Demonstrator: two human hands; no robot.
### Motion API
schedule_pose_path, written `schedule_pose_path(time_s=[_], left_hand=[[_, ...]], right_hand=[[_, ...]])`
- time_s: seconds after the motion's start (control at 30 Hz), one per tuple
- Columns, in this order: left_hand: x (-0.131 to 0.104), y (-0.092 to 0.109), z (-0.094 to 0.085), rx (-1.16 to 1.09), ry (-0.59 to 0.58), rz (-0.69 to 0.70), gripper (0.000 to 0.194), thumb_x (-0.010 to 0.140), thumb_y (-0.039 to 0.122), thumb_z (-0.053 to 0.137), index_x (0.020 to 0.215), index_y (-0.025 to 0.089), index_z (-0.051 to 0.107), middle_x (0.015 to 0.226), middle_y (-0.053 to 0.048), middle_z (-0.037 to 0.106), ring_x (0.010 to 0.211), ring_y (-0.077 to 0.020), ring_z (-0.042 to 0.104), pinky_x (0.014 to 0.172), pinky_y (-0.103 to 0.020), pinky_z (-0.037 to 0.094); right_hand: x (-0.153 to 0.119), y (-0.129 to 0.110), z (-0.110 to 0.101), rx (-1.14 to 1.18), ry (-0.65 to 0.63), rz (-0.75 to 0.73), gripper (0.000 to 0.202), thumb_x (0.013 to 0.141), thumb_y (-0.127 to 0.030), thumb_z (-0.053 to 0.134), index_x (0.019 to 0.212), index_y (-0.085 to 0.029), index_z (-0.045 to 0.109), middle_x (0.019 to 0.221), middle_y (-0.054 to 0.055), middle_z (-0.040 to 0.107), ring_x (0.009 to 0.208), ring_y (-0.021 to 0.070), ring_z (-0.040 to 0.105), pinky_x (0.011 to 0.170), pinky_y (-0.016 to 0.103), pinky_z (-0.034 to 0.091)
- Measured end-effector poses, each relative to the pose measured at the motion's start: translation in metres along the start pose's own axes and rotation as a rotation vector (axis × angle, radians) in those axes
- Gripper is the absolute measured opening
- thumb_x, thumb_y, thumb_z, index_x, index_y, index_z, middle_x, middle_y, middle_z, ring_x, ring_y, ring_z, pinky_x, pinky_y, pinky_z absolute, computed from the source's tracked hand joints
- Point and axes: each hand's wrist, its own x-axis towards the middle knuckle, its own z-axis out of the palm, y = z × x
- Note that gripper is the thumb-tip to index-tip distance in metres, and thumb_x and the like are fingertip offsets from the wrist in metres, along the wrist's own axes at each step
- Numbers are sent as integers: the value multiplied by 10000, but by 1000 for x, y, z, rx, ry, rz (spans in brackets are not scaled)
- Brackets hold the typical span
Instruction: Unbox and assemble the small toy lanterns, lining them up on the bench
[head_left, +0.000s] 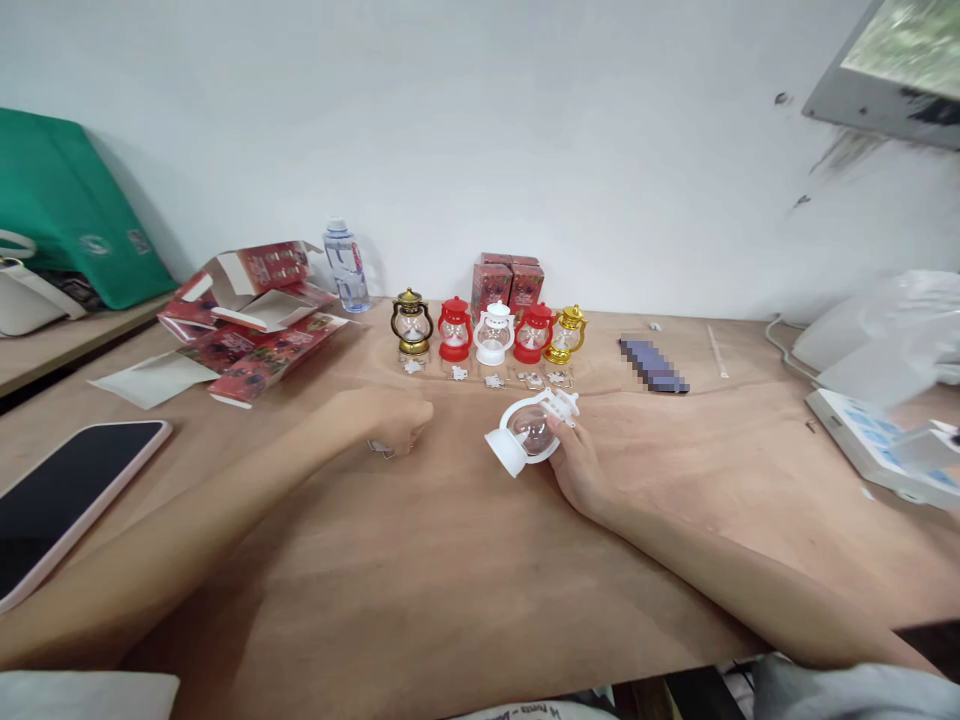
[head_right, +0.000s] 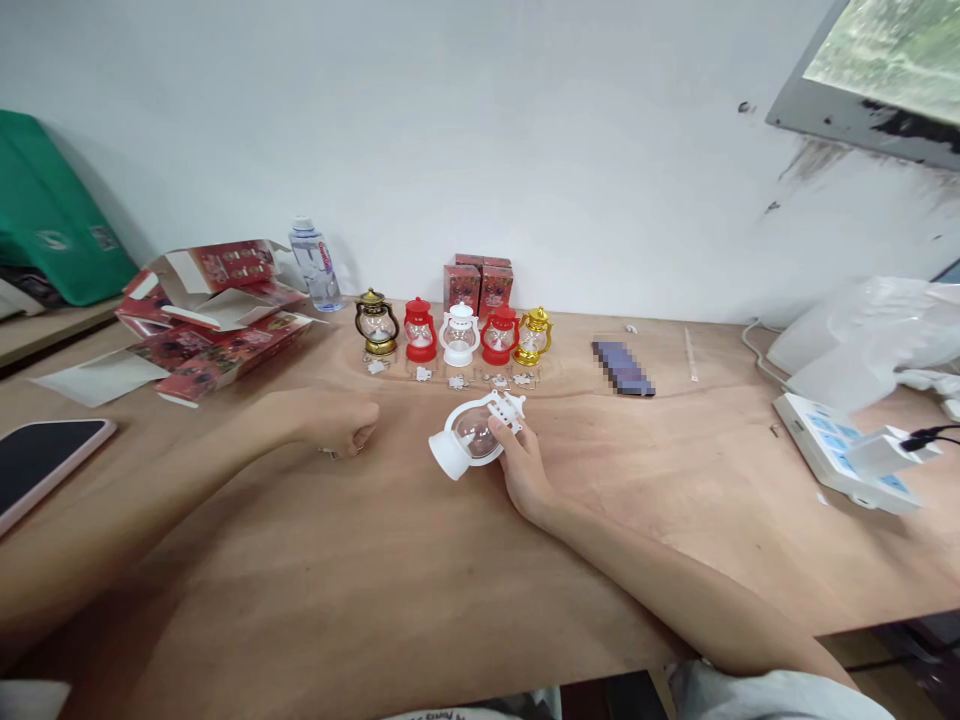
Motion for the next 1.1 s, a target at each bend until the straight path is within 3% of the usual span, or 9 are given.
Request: schedule_pose_path(time_s=[0.2,0.5,0.73,0.9,1.03,1.1], left_hand=[[2,-2,1,33,58,36,246,567,59,515,669,160,714,696,-65,698,500,-137,468,429,-240,256],[5,1,2,16,55,12,166,576,119,584,666,160,718,665,-62,681,500,-152,488,455,-254,293],[1,-30,1,-95,67,0,107,651,198,598,714,150,670,734,-48,671,634,-152,550,513,-227,320],[-10,-48,-3,-161,108,-120,261,680,271,614,910,151,592,909,-66,654,731,-172,572,549,-223,350],[-4,-38,-1,-120,111,-59,446,633,281,673,1028,132,527,1035,-97,624,854,-199,579,639,-229,400],[1,-31,1,-84,92,-24,449,620,262,683,1020,123,533,1059,-113,618,891,-211,577,666,-236,412]], right_hand=[[0,0,0,-29,12,-3,279,710,-465,691,831,-214,667,832,9,702,802,202,618,725,314,474],[-1,0,1,-33,9,-8,282,713,-471,689,833,-217,663,839,13,704,801,202,618,733,318,481],[-1,0,0,-47,-7,-3,284,726,-474,679,829,-209,676,837,17,703,796,199,616,722,312,470],[-1,-1,1,-33,8,-1,276,717,-463,687,840,-216,670,843,10,699,794,195,613,725,310,475],[-1,0,0,-25,14,6,282,709,-454,688,857,-216,658,835,10,705,774,200,620,705,316,479],[0,1,-1,-27,12,6,278,709,-452,687,850,-214,659,839,13,707,780,202,623,717,319,482]])
